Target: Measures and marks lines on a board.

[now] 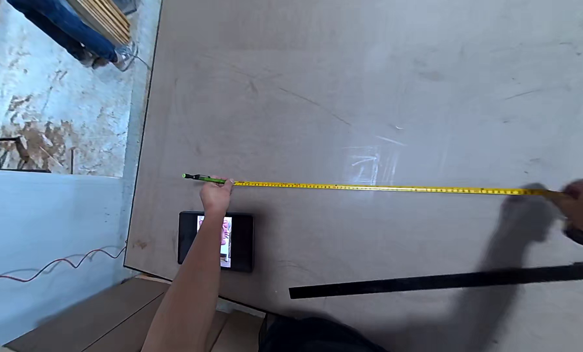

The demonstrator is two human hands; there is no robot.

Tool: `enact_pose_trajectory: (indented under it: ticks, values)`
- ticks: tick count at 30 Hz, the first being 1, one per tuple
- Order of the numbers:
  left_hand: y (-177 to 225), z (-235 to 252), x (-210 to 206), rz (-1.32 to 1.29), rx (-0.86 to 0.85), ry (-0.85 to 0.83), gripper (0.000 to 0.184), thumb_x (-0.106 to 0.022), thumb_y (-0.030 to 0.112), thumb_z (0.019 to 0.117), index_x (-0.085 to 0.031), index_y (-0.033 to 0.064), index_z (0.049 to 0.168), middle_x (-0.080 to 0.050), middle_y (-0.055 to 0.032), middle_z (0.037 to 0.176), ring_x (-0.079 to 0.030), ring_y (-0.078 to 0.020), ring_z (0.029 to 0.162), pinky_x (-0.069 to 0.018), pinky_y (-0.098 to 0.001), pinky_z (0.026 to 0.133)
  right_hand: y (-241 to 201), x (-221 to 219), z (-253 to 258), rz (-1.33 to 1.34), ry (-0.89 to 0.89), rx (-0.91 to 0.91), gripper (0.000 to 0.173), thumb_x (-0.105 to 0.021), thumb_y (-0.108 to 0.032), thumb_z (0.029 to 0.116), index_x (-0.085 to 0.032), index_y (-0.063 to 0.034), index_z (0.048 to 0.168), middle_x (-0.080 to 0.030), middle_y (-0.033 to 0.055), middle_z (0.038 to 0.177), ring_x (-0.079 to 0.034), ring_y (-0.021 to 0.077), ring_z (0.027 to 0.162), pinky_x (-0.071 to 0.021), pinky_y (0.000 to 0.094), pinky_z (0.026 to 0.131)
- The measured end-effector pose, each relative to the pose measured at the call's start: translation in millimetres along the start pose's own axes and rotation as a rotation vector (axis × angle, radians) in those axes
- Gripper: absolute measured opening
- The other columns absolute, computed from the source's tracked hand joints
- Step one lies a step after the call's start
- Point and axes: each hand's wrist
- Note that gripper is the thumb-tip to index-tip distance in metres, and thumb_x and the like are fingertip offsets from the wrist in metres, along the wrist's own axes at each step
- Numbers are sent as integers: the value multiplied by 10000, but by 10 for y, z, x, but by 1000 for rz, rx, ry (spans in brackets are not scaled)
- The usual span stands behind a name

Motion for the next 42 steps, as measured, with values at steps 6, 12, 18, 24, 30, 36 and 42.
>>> enact_pose_trajectory:
  ticks: [6,12,18,24,30,36,42]
  values:
    - [-11,-9,-5,-8,-7,-1,204,-731,250,972,-712,65,1055,-741,-99,879,-716,-225,777,-583,-492,785,-2216,-131,-103,-58,-49,294,351,-575,-403,1037,-730,-97,963,-706,219,841,-700,475,830,-527,697,663]
    - [15,-9,19,-30,-4,-24,191,-729,223,975,-698,53,1056,-730,-102,870,-708,-209,759,-589,-462,777,-3784,-386,-230,-6,-225,382,432,-530,-497,1026,-731,-122,952,-715,166,906,-706,396,908,-537,628,708]
    - [-18,10,20,-47,-5,-23,204,-730,225,971,-694,51,1072,-730,-97,891,-715,-199,778,-594,-452,797,-4052,-351,-209,-82,-340,361,418,-542,-509,1020,-740,-142,1000,-721,153,967,-707,376,951,-546,612,730]
    - [-26,5,28,-37,-7,-27,212,-722,243,977,-699,56,1073,-736,-94,891,-719,-203,787,-592,-461,803,-4059,-355,-39,-88,-356,394,457,-558,-549,995,-731,-135,914,-710,147,912,-702,369,915,-541,614,711]
    - [-39,14,23,-34,-18,-16,212,-730,262,974,-705,70,1062,-736,-88,875,-716,-204,775,-589,-469,791,-4059,-356,-39,-64,-372,389,441,-563,-545,994,-743,-148,935,-717,143,932,-702,365,932,-540,613,732]
    - [-44,20,25,-42,-14,-23,209,-732,245,972,-701,61,1069,-735,-86,876,-717,-189,769,-596,-444,783,-4040,-365,-64,-50,-393,394,422,-566,-537,997,-739,-159,928,-716,128,920,-700,351,920,-536,608,720]
    - [-56,22,22,-56,-21,-15,202,-739,240,965,-695,62,1050,-724,-73,850,-700,-172,736,-589,-432,762,-4035,-364,-47,-45,-399,402,405,-572,-528,997,-744,-168,926,-714,120,911,-699,337,918,-538,591,725]
Point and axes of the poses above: each hand's wrist, its own z-axis towards the middle knuckle, its own x-axis out of the back of the hand, y = z × x
